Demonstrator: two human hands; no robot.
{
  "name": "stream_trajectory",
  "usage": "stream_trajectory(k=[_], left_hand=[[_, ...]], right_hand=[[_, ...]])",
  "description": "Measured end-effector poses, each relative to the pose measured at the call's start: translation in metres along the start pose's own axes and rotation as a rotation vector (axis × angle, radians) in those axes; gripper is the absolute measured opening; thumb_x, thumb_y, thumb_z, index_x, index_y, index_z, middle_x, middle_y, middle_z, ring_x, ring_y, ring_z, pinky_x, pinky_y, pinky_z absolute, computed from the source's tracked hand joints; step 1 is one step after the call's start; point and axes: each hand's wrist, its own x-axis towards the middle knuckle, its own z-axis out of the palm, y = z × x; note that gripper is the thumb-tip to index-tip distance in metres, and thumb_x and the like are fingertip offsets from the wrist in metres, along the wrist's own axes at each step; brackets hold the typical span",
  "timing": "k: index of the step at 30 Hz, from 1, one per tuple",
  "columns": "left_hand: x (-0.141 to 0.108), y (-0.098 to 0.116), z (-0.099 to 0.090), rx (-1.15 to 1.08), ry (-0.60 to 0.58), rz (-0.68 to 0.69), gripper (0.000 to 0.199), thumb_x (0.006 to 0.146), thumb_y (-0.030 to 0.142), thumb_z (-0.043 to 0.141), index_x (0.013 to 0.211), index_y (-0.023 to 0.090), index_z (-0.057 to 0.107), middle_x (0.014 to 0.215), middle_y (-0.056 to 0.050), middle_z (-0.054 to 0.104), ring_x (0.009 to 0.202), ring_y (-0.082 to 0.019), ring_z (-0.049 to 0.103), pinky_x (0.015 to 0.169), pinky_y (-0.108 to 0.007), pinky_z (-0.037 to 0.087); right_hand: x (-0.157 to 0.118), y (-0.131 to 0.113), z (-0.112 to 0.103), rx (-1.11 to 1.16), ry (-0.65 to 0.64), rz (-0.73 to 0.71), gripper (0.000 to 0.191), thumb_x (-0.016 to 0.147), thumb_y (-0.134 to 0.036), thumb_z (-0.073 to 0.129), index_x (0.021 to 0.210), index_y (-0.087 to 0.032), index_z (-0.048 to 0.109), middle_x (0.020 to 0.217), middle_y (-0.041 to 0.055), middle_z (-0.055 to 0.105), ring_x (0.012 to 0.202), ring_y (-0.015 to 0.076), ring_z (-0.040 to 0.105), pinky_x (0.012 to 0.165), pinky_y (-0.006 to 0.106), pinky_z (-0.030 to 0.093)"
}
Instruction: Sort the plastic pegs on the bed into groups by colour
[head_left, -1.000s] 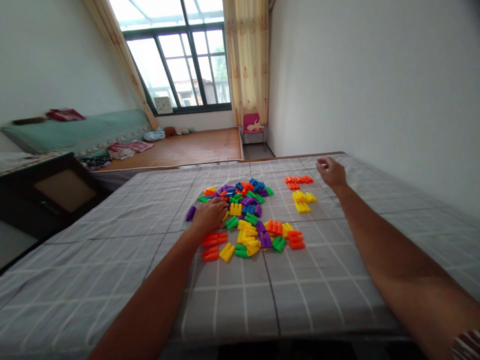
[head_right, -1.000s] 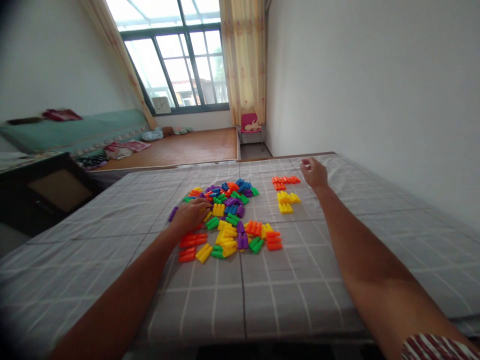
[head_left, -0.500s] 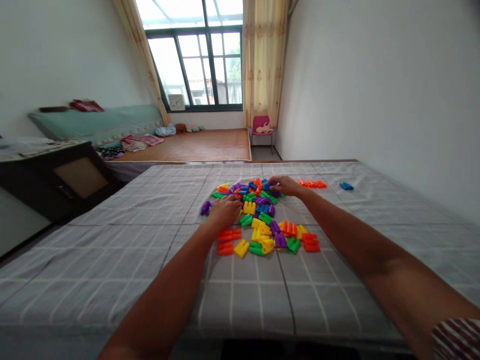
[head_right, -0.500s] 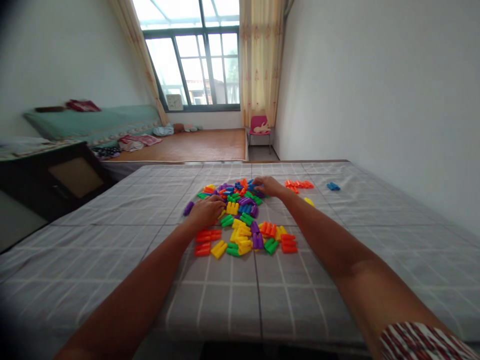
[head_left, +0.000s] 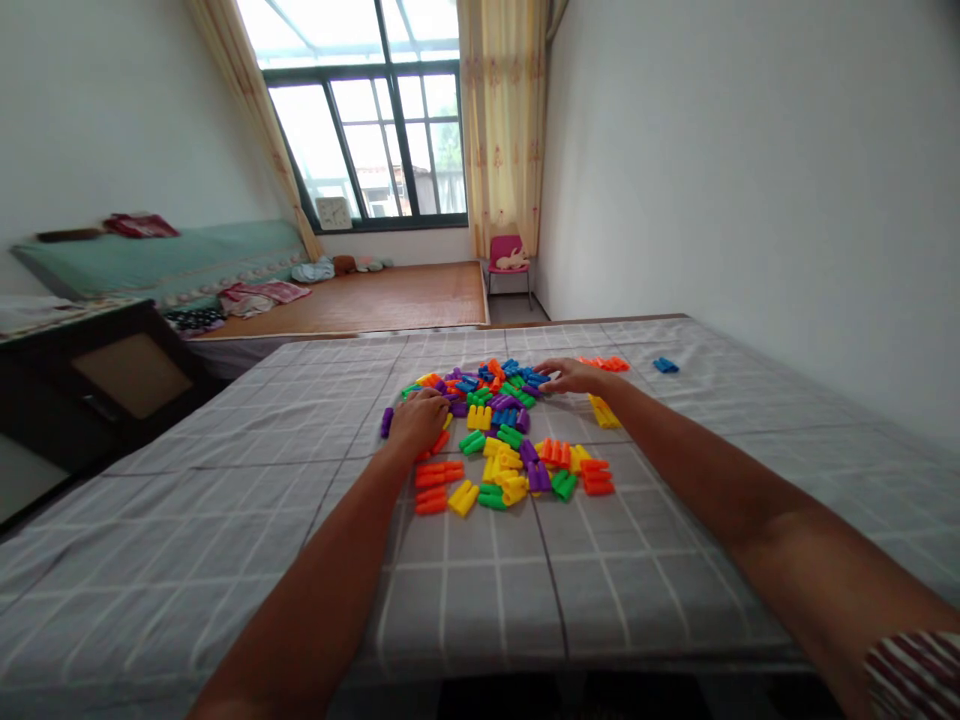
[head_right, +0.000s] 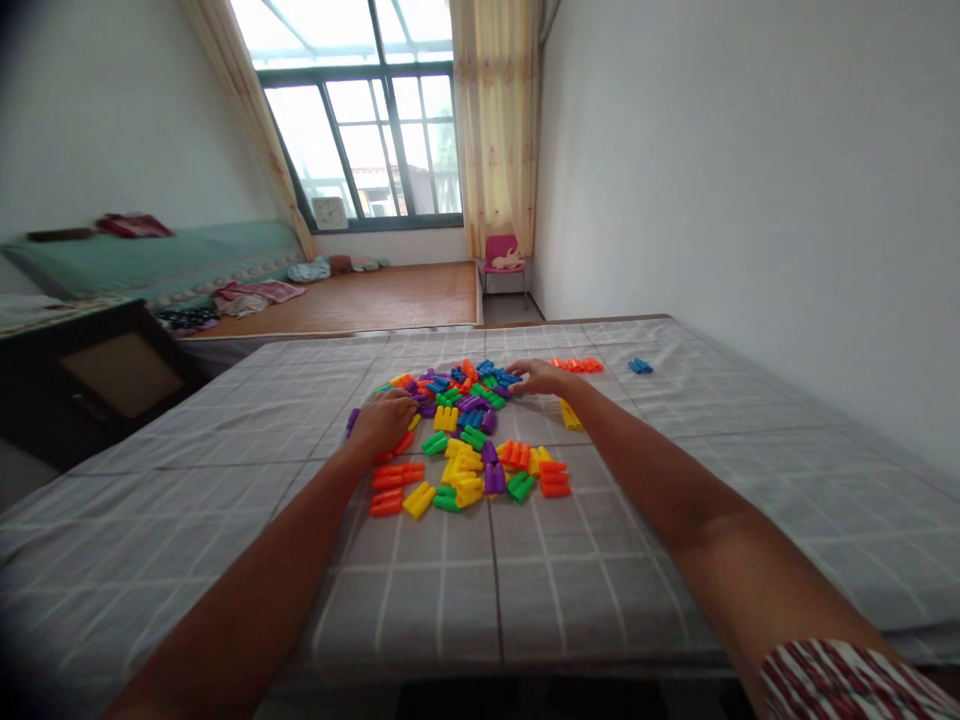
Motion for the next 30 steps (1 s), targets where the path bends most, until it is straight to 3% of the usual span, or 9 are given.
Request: stream_trajectory(k=[5,9,14,18,22,26,30], left_hand=[[0.002,-0.01,0.0,0.005,0.029,-0.022,0.032,0.089,0.033,0.044,0.1,0.025,0.073,0.116,-0.005,0.067,0.11,-0.022,0.058,0.097,-0.035,0.045],[0.003,-0.015,0.001,-0.014,0.042,-0.02,0.033,0.088,0.033,0.044,0.099,0.025,0.073,0.117,-0.005,0.068,0.108,-0.022,0.06,0.096,-0.035,0.047],[0.004,-0.02,0.006,-0.047,0.04,-0.006,0.032,0.087,0.032,0.044,0.098,0.026,0.073,0.116,-0.004,0.068,0.107,-0.021,0.06,0.097,-0.035,0.047],[0.005,-0.025,0.01,-0.041,0.026,-0.005,0.035,0.088,0.035,0.041,0.1,0.025,0.072,0.117,-0.005,0.067,0.109,-0.021,0.06,0.098,-0.035,0.046],[0.005,-0.027,0.011,-0.03,0.013,-0.006,0.036,0.088,0.036,0.04,0.1,0.025,0.072,0.119,-0.005,0.066,0.11,-0.022,0.059,0.099,-0.035,0.046],[0.005,-0.027,0.01,-0.021,0.002,0.002,0.037,0.088,0.036,0.04,0.101,0.024,0.072,0.118,-0.005,0.067,0.11,-0.022,0.06,0.099,-0.035,0.046],[0.005,-0.028,0.011,-0.014,-0.01,0.005,0.037,0.088,0.037,0.039,0.102,0.025,0.072,0.119,-0.005,0.067,0.111,-0.022,0.059,0.098,-0.035,0.047]], right_hand=[[0.007,-0.001,0.003,-0.137,0.121,-0.096,0.037,0.062,-0.02,0.08,0.099,-0.018,0.072,0.102,0.006,0.072,0.085,0.0191,0.067,0.079,0.031,0.054],[0.005,0.018,-0.036,-0.043,0.343,-0.124,0.039,0.061,-0.025,0.079,0.098,-0.016,0.07,0.098,0.0065,0.073,0.086,0.0197,0.067,0.08,0.033,0.054],[-0.024,0.088,-0.123,0.017,0.863,0.049,0.042,0.059,-0.027,0.079,0.096,-0.014,0.066,0.099,0.0102,0.072,0.088,0.0208,0.067,0.081,0.035,0.053],[-0.057,0.153,-0.159,-0.108,1.139,0.292,0.039,0.061,-0.032,0.076,0.093,-0.013,0.066,0.1,0.0139,0.072,0.09,0.0243,0.067,0.083,0.038,0.052],[-0.074,0.18,-0.157,-0.207,1.165,0.386,0.039,0.064,-0.037,0.073,0.094,-0.014,0.067,0.099,0.0139,0.072,0.091,0.0262,0.067,0.084,0.039,0.051],[-0.075,0.176,-0.152,-0.274,1.1,0.366,0.039,0.068,-0.04,0.07,0.097,-0.014,0.068,0.099,0.0129,0.072,0.09,0.0246,0.067,0.083,0.036,0.051],[-0.076,0.174,-0.152,-0.39,0.957,0.384,0.035,0.068,-0.04,0.07,0.094,-0.016,0.071,0.095,0.0109,0.074,0.089,0.0246,0.068,0.083,0.034,0.051]])
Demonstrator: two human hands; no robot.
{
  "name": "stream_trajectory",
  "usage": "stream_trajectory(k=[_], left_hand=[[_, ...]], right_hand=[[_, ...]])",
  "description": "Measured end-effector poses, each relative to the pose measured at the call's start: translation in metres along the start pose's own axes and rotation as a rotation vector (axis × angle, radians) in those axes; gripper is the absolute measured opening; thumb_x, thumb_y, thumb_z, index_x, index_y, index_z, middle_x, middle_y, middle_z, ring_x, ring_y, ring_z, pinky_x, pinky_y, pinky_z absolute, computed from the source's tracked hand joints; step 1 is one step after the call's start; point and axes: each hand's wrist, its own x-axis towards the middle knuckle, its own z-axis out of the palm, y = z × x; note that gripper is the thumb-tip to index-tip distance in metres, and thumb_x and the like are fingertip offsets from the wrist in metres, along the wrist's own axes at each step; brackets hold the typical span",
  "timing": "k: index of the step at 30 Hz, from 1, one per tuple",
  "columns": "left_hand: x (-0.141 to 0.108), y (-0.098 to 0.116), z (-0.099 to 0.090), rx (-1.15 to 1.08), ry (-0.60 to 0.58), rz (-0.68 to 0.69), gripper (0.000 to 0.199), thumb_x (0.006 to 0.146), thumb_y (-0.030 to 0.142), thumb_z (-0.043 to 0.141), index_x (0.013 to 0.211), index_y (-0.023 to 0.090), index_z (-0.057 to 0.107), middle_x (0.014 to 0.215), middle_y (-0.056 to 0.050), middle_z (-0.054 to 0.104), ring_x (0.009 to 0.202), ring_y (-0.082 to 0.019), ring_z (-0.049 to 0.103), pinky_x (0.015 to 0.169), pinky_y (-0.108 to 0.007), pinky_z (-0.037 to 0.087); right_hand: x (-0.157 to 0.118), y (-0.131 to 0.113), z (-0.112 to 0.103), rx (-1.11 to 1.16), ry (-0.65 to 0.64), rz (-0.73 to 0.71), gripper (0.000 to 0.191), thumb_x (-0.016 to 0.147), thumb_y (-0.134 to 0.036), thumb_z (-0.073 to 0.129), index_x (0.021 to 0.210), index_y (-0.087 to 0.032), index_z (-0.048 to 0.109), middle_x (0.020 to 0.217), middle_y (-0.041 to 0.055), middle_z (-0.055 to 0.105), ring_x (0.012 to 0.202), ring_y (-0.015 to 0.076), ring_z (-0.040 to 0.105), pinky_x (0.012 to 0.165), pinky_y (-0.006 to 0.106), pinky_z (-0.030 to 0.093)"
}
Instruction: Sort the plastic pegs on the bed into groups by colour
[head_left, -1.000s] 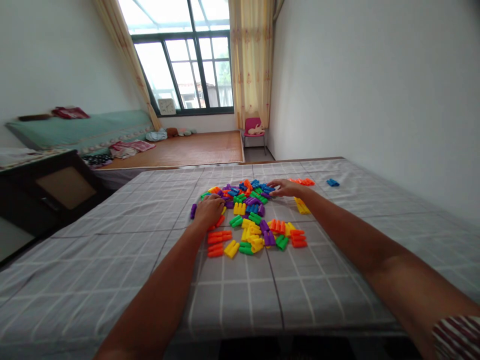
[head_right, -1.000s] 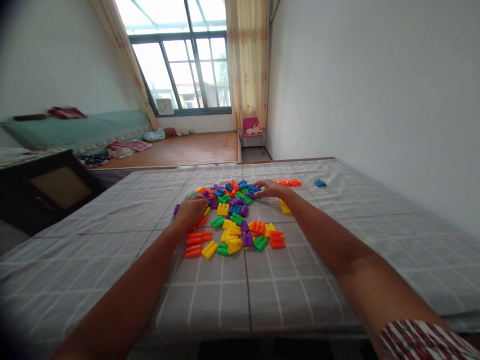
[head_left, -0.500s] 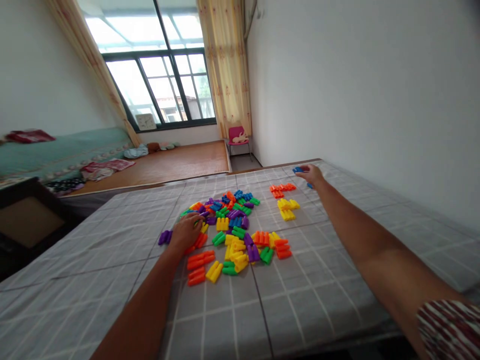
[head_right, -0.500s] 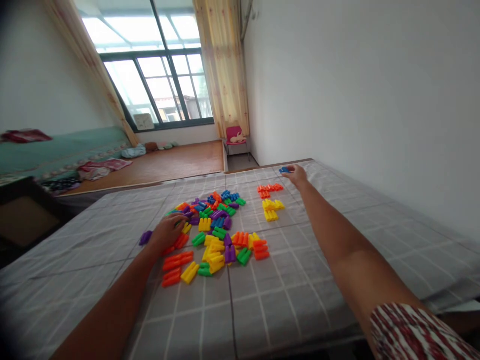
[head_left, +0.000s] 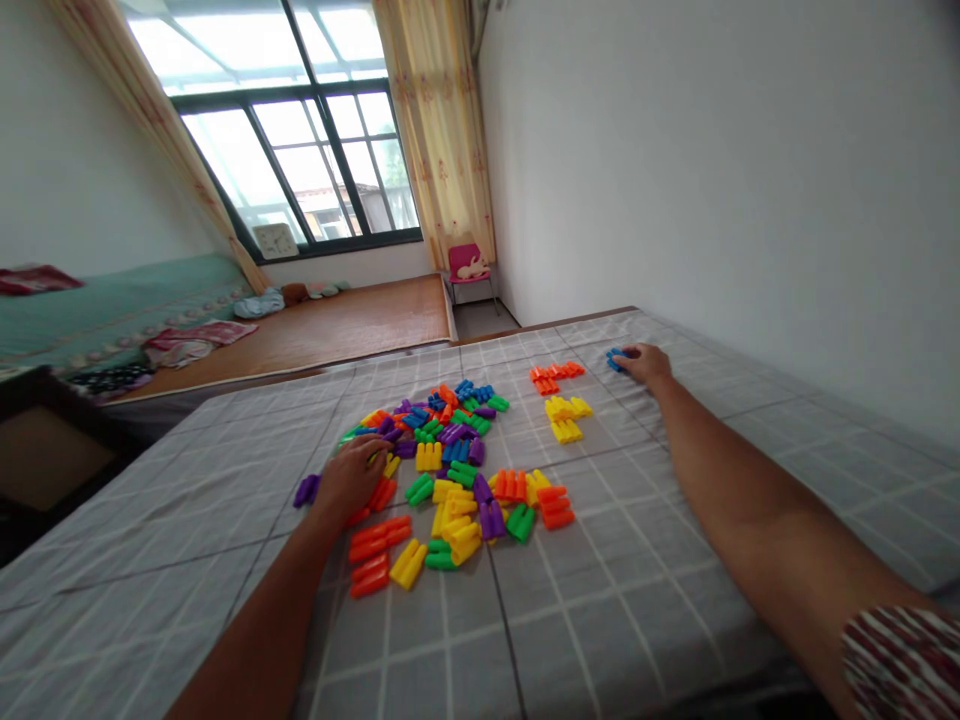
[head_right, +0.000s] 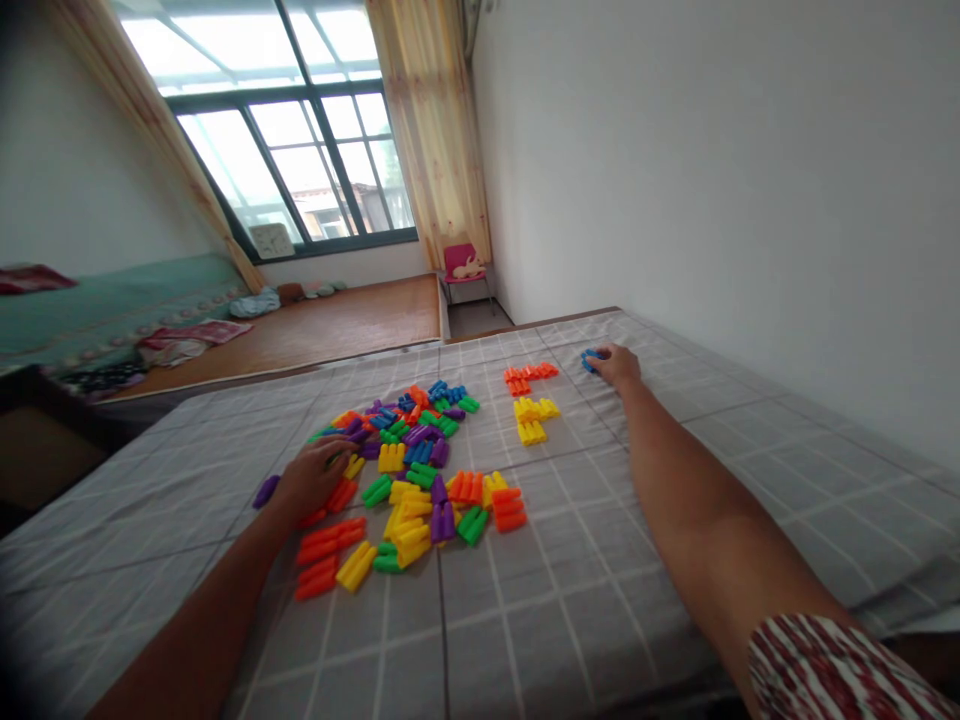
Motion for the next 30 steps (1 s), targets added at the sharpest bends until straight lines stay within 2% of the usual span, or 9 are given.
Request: stream_trajectory(k=[2,6,10,15,20,23,25,27,30], left_hand=[[0.0,0.001,0.0,-0.003,-0.004,-0.003,0.037,0.089,0.037,0.039,0.103,0.024,0.072,0.119,-0.005,0.066,0.111,-0.022,0.059,0.098,-0.035,0.047],[-0.001,0.006,-0.003,-0.007,-0.002,-0.019,0.038,0.088,0.036,0.039,0.102,0.023,0.072,0.12,-0.006,0.066,0.111,-0.023,0.059,0.099,-0.037,0.046],[-0.003,0.012,-0.005,-0.012,0.004,-0.023,0.035,0.088,0.033,0.041,0.101,0.024,0.072,0.119,-0.005,0.066,0.11,-0.023,0.059,0.098,-0.036,0.047],[-0.004,0.015,-0.005,-0.026,0.032,-0.024,0.034,0.09,0.035,0.042,0.1,0.023,0.072,0.118,-0.005,0.066,0.109,-0.022,0.06,0.098,-0.035,0.046],[-0.003,0.016,-0.005,-0.042,0.063,-0.03,0.04,0.093,0.043,0.038,0.096,0.021,0.071,0.118,-0.006,0.066,0.11,-0.021,0.059,0.1,-0.035,0.045],[-0.003,0.017,-0.004,-0.046,0.065,-0.03,0.038,0.094,0.041,0.038,0.096,0.022,0.07,0.118,-0.006,0.065,0.11,-0.02,0.058,0.1,-0.034,0.045],[-0.004,0.018,-0.004,-0.035,0.043,-0.028,0.036,0.093,0.04,0.04,0.098,0.022,0.07,0.118,-0.005,0.066,0.109,-0.02,0.059,0.098,-0.034,0.046],[-0.006,0.021,-0.005,-0.017,0.02,-0.027,0.033,0.092,0.039,0.042,0.099,0.023,0.071,0.119,-0.005,0.066,0.108,-0.021,0.059,0.097,-0.034,0.046],[-0.008,0.025,-0.007,-0.003,-0.002,-0.028,0.03,0.091,0.037,0.045,0.1,0.025,0.071,0.12,-0.004,0.066,0.109,-0.021,0.059,0.096,-0.034,0.046]], right_hand=[[-0.001,0.002,0.0,-0.042,-0.022,-0.009,0.036,0.068,-0.04,0.07,0.094,-0.016,0.072,0.095,0.0108,0.074,0.089,0.025,0.068,0.082,0.034,0.051],[-0.004,0.005,0.003,-0.082,0.016,0.0,0.04,0.068,-0.044,0.069,0.096,-0.015,0.072,0.096,0.0112,0.073,0.087,0.0248,0.067,0.08,0.034,0.051],[-0.009,0.006,0.006,-0.073,0.039,0.001,0.044,0.07,-0.048,0.067,0.101,-0.016,0.07,0.099,0.0113,0.072,0.089,0.0248,0.066,0.081,0.035,0.049],[-0.012,0.005,0.002,-0.047,0.005,-0.033,0.047,0.071,-0.051,0.066,0.103,-0.017,0.068,0.101,0.0121,0.07,0.09,0.0259,0.064,0.083,0.037,0.047],[-0.014,-0.006,-0.007,-0.031,0.119,-0.069,0.043,0.08,-0.048,0.06,0.105,-0.014,0.066,0.1,0.0178,0.068,0.087,0.026,0.063,0.081,0.038,0.045],[-0.015,-0.031,-0.013,-0.015,0.176,-0.2,0.033,0.084,-0.037,0.055,0.105,-0.013,0.065,0.1,0.0184,0.069,0.083,0.0238,0.063,0.081,0.037,0.044],[-0.022,-0.06,-0.012,0.01,0.163,-0.31,0.029,0.084,-0.032,0.054,0.104,-0.014,0.066,0.099,0.0162,0.07,0.083,0.0227,0.064,0.081,0.036,0.045],[-0.039,-0.097,-0.007,0.061,0.078,-0.429,0.028,0.085,-0.031,0.053,0.104,-0.015,0.066,0.097,0.0128,0.07,0.082,0.022,0.065,0.078,0.035,0.048],[-0.08,-0.156,0.012,0.158,-0.169,-0.648,0.028,0.086,-0.031,0.053,0.105,-0.017,0.067,0.1,0.0109,0.071,0.085,0.0222,0.066,0.076,0.035,0.051]])
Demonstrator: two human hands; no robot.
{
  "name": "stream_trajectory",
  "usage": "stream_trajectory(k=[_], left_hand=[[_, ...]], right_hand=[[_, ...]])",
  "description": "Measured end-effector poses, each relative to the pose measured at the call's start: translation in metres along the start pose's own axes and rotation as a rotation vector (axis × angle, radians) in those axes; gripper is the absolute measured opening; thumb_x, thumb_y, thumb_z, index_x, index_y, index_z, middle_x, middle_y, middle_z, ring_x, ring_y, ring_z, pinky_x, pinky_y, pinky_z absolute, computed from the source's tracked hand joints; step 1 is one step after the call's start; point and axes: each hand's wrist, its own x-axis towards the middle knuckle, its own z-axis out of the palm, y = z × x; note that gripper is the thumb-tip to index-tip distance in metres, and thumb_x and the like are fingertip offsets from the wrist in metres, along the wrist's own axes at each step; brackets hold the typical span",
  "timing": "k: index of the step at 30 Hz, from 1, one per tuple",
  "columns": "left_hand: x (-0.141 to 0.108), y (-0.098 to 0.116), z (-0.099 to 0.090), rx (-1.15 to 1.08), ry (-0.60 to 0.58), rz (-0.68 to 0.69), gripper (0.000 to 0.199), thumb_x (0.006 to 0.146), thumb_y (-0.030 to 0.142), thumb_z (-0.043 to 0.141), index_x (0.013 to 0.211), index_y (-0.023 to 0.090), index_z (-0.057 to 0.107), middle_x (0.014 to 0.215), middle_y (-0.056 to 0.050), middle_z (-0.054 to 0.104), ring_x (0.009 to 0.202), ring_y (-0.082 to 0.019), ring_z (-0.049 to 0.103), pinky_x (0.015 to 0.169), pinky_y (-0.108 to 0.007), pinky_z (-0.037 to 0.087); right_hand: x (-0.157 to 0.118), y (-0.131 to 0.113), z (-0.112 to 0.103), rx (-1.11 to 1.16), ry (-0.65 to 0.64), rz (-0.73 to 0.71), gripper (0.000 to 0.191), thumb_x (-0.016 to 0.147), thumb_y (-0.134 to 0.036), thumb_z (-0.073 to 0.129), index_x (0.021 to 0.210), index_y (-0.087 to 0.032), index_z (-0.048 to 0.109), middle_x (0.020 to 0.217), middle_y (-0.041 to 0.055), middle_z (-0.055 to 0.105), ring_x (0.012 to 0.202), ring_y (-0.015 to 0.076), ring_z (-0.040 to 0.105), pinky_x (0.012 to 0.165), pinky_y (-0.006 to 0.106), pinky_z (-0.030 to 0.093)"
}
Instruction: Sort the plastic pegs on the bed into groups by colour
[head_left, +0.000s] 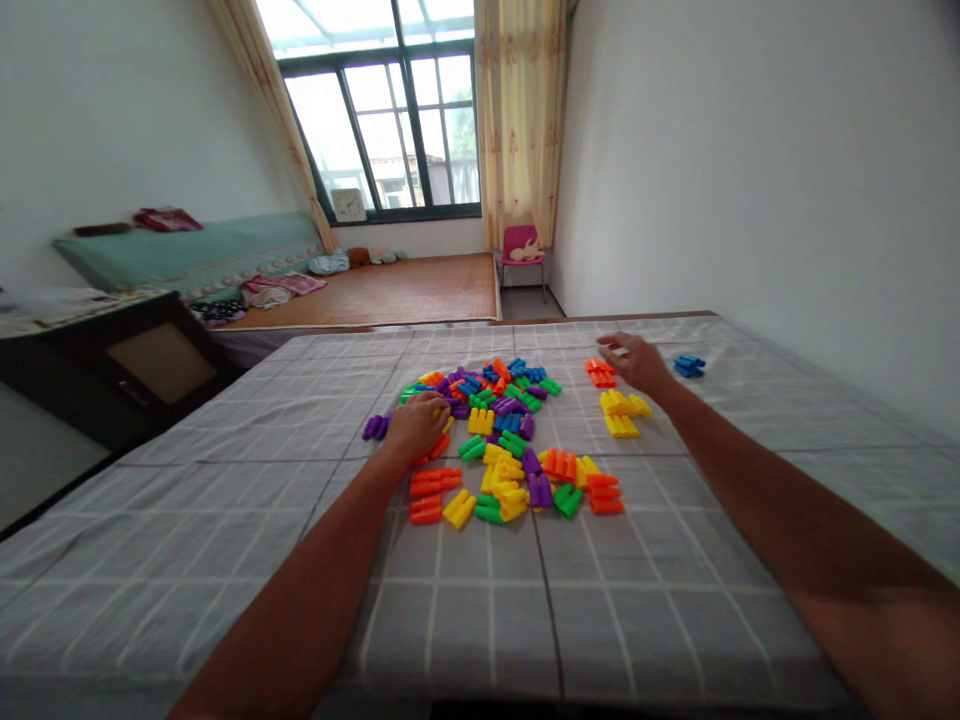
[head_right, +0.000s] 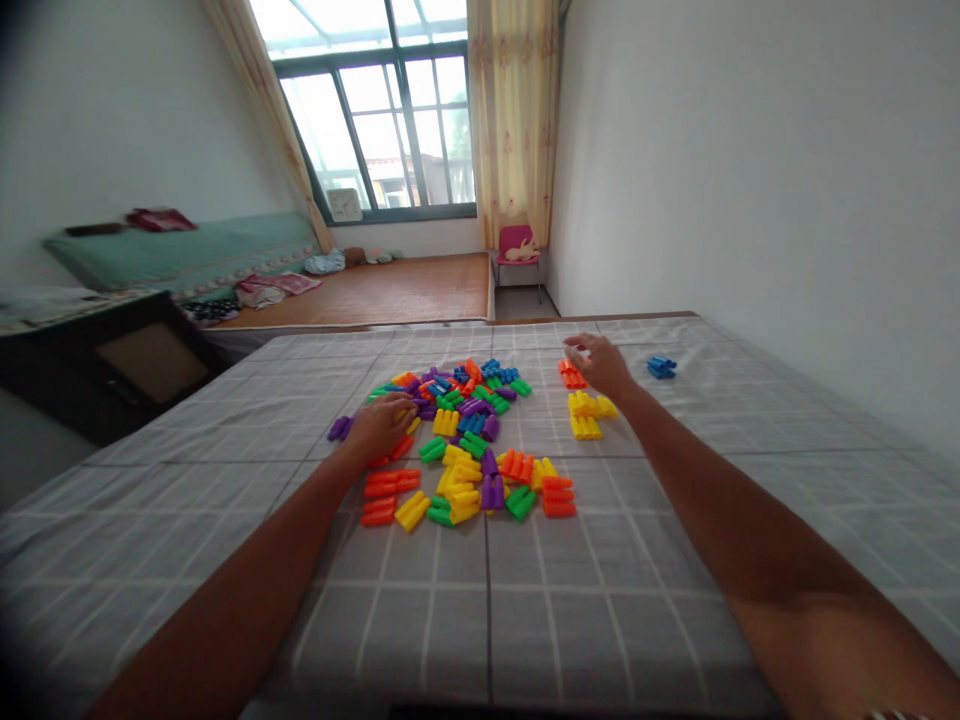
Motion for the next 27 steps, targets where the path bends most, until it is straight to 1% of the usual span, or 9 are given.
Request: stream_trajectory(k=[3,6,9,13,17,20,22,24,27], left_hand=[[0.0,0.001,-0.001,-0.014,-0.01,-0.013,0.029,0.091,0.035,0.045,0.1,0.026,0.071,0.119,-0.003,0.066,0.11,-0.02,0.059,0.097,-0.033,0.045],[0.001,-0.002,-0.001,-0.036,-0.017,-0.011,0.029,0.092,0.032,0.044,0.098,0.025,0.071,0.116,-0.003,0.067,0.11,-0.019,0.059,0.097,-0.032,0.045],[0.002,-0.004,0.0,-0.047,-0.006,-0.028,0.029,0.092,0.03,0.043,0.096,0.025,0.071,0.116,-0.003,0.067,0.109,-0.019,0.059,0.095,-0.032,0.046],[0.002,-0.005,0.0,-0.054,0.018,-0.095,0.028,0.092,0.03,0.043,0.1,0.026,0.07,0.119,-0.003,0.065,0.108,-0.019,0.059,0.089,-0.031,0.047],[0.002,-0.006,0.002,-0.05,0.014,-0.1,0.028,0.092,0.032,0.044,0.101,0.027,0.07,0.119,-0.003,0.065,0.109,-0.019,0.058,0.09,-0.031,0.046],[0.002,-0.007,0.003,-0.042,0.008,-0.099,0.027,0.092,0.033,0.045,0.101,0.028,0.07,0.119,-0.002,0.065,0.11,-0.02,0.058,0.091,-0.033,0.045],[0.002,-0.006,0.003,-0.037,0.007,-0.101,0.028,0.092,0.033,0.044,0.101,0.028,0.07,0.12,-0.003,0.065,0.11,-0.021,0.058,0.092,-0.034,0.045],[0.002,-0.005,0.003,-0.034,0.004,-0.098,0.03,0.093,0.034,0.043,0.1,0.027,0.071,0.119,-0.004,0.065,0.109,-0.021,0.058,0.091,-0.035,0.045],[0.002,-0.004,0.002,-0.035,0.001,-0.105,0.031,0.093,0.035,0.042,0.099,0.027,0.071,0.117,-0.004,0.066,0.108,-0.022,0.058,0.09,-0.035,0.045]], right_hand=[[-0.003,-0.06,0.035,0.088,-0.208,-0.263,0.026,0.085,-0.031,0.057,0.104,-0.02,0.069,0.107,0.0089,0.071,0.1,0.0244,0.063,0.09,0.04,0.048],[-0.001,-0.103,0.062,0.151,-0.322,-0.411,0.025,0.087,-0.029,0.055,0.105,-0.02,0.069,0.106,0.0078,0.072,0.102,0.0237,0.063,0.095,0.04,0.045],[0.007,-0.13,0.08,0.152,-0.404,-0.436,0.025,0.087,-0.029,0.056,0.106,-0.019,0.069,0.105,0.0085,0.072,0.099,0.0232,0.064,0.093,0.039,0.045],[0.01,-0.15,0.092,0.151,-0.517,-0.469,0.031,0.084,-0.035,0.063,0.112,-0.022,0.068,0.11,0.0083,0.071,0.103,0.0236,0.063,0.097,0.04,0.041],[0.006,-0.151,0.085,0.378,-0.703,-0.558,0.03,0.083,-0.039,0.063,0.106,-0.021,0.07,0.112,0.007,0.07,0.103,0.0208,0.063,0.095,0.034,0.044],[0.01,-0.135,0.077,0.485,-0.791,-0.425,0.028,0.079,-0.041,0.064,0.093,-0.017,0.072,0.099,0.0069,0.073,0.092,0.0199,0.066,0.084,0.031,0.049],[0.017,-0.12,0.074,0.468,-0.741,-0.25,0.026,0.078,-0.038,0.063,0.089,-0.015,0.072,0.087,0.0057,0.073,0.081,0.0187,0.066,0.075,0.029,0.05],[0.025,-0.105,0.073,0.405,-0.627,-0.107,0.022,0.076,-0.032,0.063,0.087,-0.016,0.071,0.08,0.0041,0.073,0.074,0.0172,0.066,0.07,0.028,0.051],[0.038,-0.087,0.074,0.265,-0.464,-0.01,0.019,0.075,-0.023,0.06,0.089,-0.017,0.072,0.081,0.0035,0.073,0.074,0.0165,0.066,0.07,0.027,0.051]])
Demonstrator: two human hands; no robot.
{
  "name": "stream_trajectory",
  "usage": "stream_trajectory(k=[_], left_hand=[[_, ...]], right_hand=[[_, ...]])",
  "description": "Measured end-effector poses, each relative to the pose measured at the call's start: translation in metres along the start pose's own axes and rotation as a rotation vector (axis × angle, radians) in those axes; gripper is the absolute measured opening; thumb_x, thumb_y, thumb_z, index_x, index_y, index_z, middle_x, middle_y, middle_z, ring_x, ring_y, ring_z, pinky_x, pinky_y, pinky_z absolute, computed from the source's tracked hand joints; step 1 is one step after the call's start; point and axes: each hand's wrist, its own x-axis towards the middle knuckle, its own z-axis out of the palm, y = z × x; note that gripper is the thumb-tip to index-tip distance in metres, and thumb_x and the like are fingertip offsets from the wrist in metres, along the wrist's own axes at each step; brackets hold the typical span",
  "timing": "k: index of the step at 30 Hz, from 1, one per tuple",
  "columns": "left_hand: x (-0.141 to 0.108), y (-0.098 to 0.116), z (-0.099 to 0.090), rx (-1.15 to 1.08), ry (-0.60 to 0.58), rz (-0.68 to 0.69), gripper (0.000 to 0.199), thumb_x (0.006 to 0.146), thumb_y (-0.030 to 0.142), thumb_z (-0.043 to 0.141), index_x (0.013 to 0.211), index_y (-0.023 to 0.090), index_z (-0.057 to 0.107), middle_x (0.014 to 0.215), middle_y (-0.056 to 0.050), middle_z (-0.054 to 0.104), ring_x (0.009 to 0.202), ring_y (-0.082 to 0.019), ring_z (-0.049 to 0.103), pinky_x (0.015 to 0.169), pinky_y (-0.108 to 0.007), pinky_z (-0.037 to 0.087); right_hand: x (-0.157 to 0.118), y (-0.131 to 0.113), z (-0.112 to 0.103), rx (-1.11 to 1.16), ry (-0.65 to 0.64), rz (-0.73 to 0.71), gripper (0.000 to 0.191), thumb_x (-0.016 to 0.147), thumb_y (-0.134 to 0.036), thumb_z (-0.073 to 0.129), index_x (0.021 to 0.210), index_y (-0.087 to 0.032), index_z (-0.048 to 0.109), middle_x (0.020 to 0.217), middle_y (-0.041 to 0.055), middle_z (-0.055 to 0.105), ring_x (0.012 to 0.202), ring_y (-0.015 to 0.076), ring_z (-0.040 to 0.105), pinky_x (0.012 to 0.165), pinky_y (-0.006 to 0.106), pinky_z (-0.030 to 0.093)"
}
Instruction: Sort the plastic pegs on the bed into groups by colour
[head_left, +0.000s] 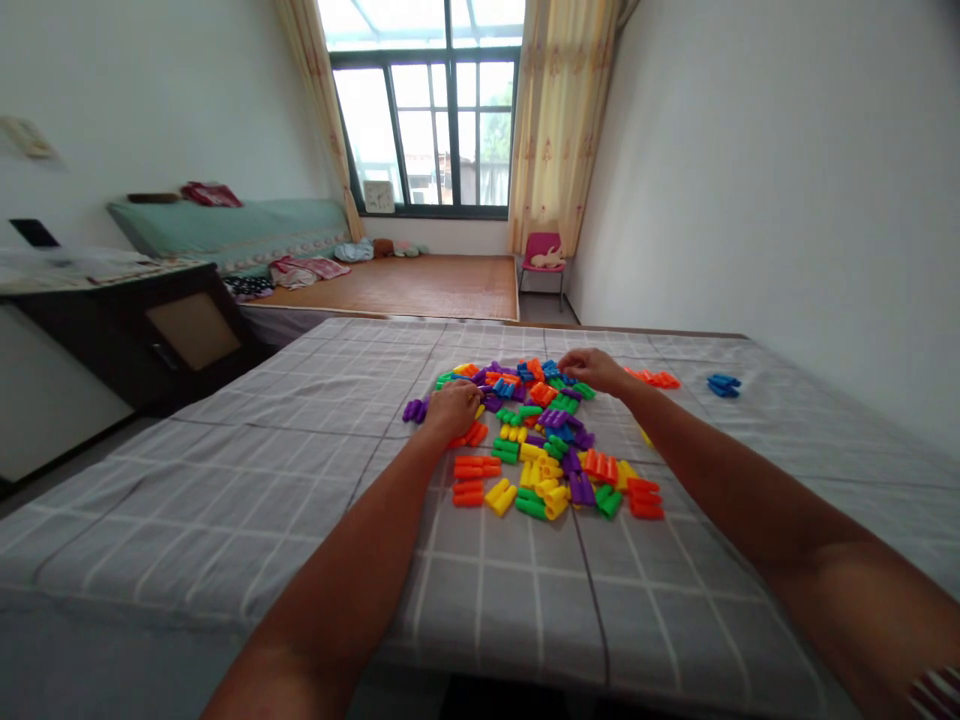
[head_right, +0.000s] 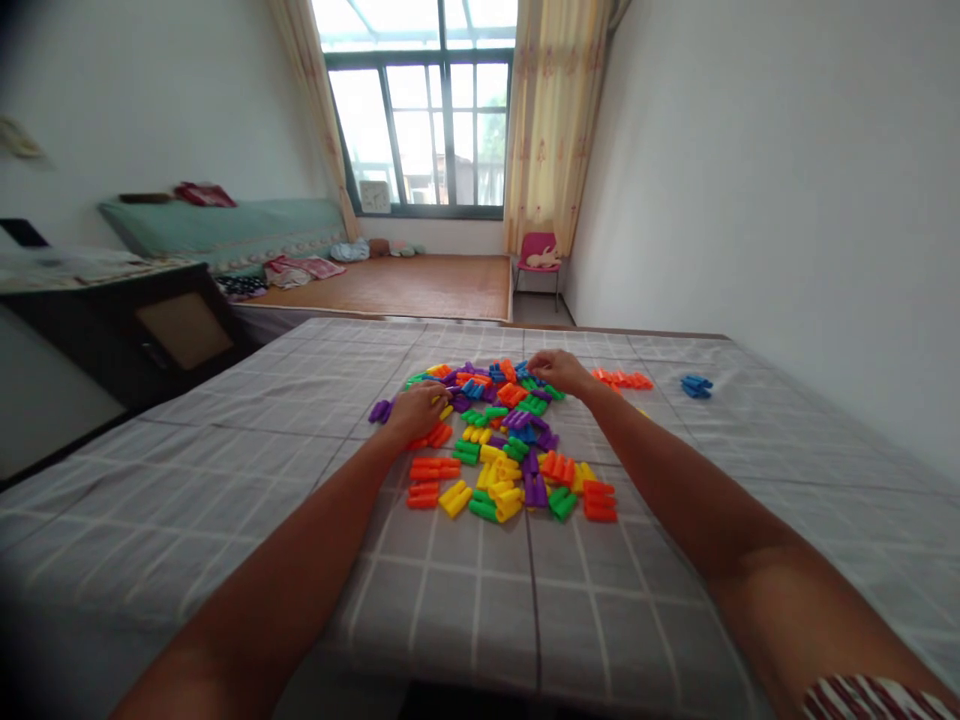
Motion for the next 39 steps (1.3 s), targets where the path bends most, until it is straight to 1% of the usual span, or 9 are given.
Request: stream_trajectory(k=[3,9,15,19,25,27,32,36,39], left_hand=[[0.0,0.001,-0.001,0.001,-0.004,-0.002,0.03,0.093,0.034,0.043,0.099,0.027,0.072,0.117,-0.004,0.067,0.108,-0.022,0.058,0.09,-0.035,0.045],[-0.002,0.001,-0.003,0.005,-0.005,0.018,0.03,0.093,0.034,0.043,0.099,0.027,0.072,0.115,-0.005,0.067,0.108,-0.022,0.058,0.09,-0.036,0.044],[-0.002,0.001,-0.002,0.008,0.001,0.02,0.03,0.092,0.034,0.043,0.099,0.027,0.072,0.115,-0.004,0.067,0.108,-0.023,0.058,0.088,-0.036,0.045],[-0.002,0.002,-0.003,0.003,-0.005,0.022,0.03,0.092,0.034,0.044,0.098,0.027,0.072,0.114,-0.004,0.068,0.108,-0.023,0.058,0.089,-0.036,0.045],[-0.002,0.0,-0.003,0.011,-0.011,0.031,0.03,0.092,0.034,0.043,0.098,0.027,0.072,0.116,-0.004,0.067,0.109,-0.023,0.058,0.089,-0.037,0.045],[-0.001,-0.001,-0.002,0.011,-0.011,0.033,0.029,0.092,0.034,0.044,0.099,0.028,0.071,0.115,-0.004,0.067,0.109,-0.023,0.058,0.089,-0.036,0.045],[0.0,-0.002,-0.002,0.0,-0.013,0.033,0.027,0.091,0.033,0.046,0.097,0.028,0.071,0.116,-0.003,0.067,0.11,-0.022,0.057,0.091,-0.035,0.044],[-0.001,0.0,-0.003,-0.017,-0.018,0.011,0.026,0.091,0.033,0.047,0.097,0.027,0.072,0.115,-0.004,0.067,0.11,-0.021,0.057,0.094,-0.034,0.044],[-0.002,0.001,-0.004,-0.047,-0.005,-0.005,0.026,0.091,0.033,0.047,0.098,0.026,0.072,0.116,-0.004,0.067,0.11,-0.021,0.057,0.096,-0.034,0.043]], right_hand=[[0.01,0.01,-0.003,-0.113,0.076,0.076,0.023,0.076,-0.017,0.058,0.094,-0.017,0.072,0.091,0.0055,0.074,0.079,0.0171,0.068,0.075,0.029,0.053],[0.02,0.015,0.013,-0.274,-0.037,0.001,0.04,0.074,-0.022,0.067,0.114,-0.021,0.068,0.114,0.0069,0.07,0.095,0.0219,0.067,0.085,0.035,0.052],[0.021,0.006,0.021,-0.298,-0.1,-0.091,0.026,0.083,-0.028,0.058,0.104,-0.021,0.072,0.101,0.0043,0.074,0.087,0.0191,0.067,0.082,0.031,0.051],[0.019,0.004,0.016,-0.182,-0.009,-0.079,0.026,0.088,-0.032,0.052,0.099,-0.02,0.072,0.096,0.0051,0.074,0.087,0.0189,0.066,0.083,0.032,0.051],[0.008,0.0,0.007,0.293,-0.007,0.211,0.033,0.091,-0.038,0.046,0.114,-0.02,0.061,0.09,0.0056,0.07,0.062,0.0139,0.064,0.056,0.027,0.054],[0.004,0.0,0.006,0.323,-0.031,0.212,0.034,0.089,-0.042,0.049,0.112,-0.02,0.062,0.085,0.0035,0.069,0.061,0.0127,0.062,0.054,0.024,0.052],[0.006,-0.005,0.008,0.012,-0.151,-0.031,0.035,0.083,-0.049,0.056,0.089,-0.018,0.072,0.07,0.0004,0.067,0.065,0.0138,0.059,0.06,0.024,0.048],[0.026,-0.02,0.021,-0.174,0.009,-0.105,0.029,0.085,-0.025,0.053,0.107,-0.02,0.071,0.097,0.0044,0.074,0.081,0.017,0.065,0.075,0.027,0.049],[0.044,-0.029,0.037,-0.284,-0.004,-0.16,0.039,0.083,-0.012,0.051,0.116,-0.021,0.068,0.109,0.006,0.072,0.093,0.0195,0.066,0.084,0.031,0.049]])
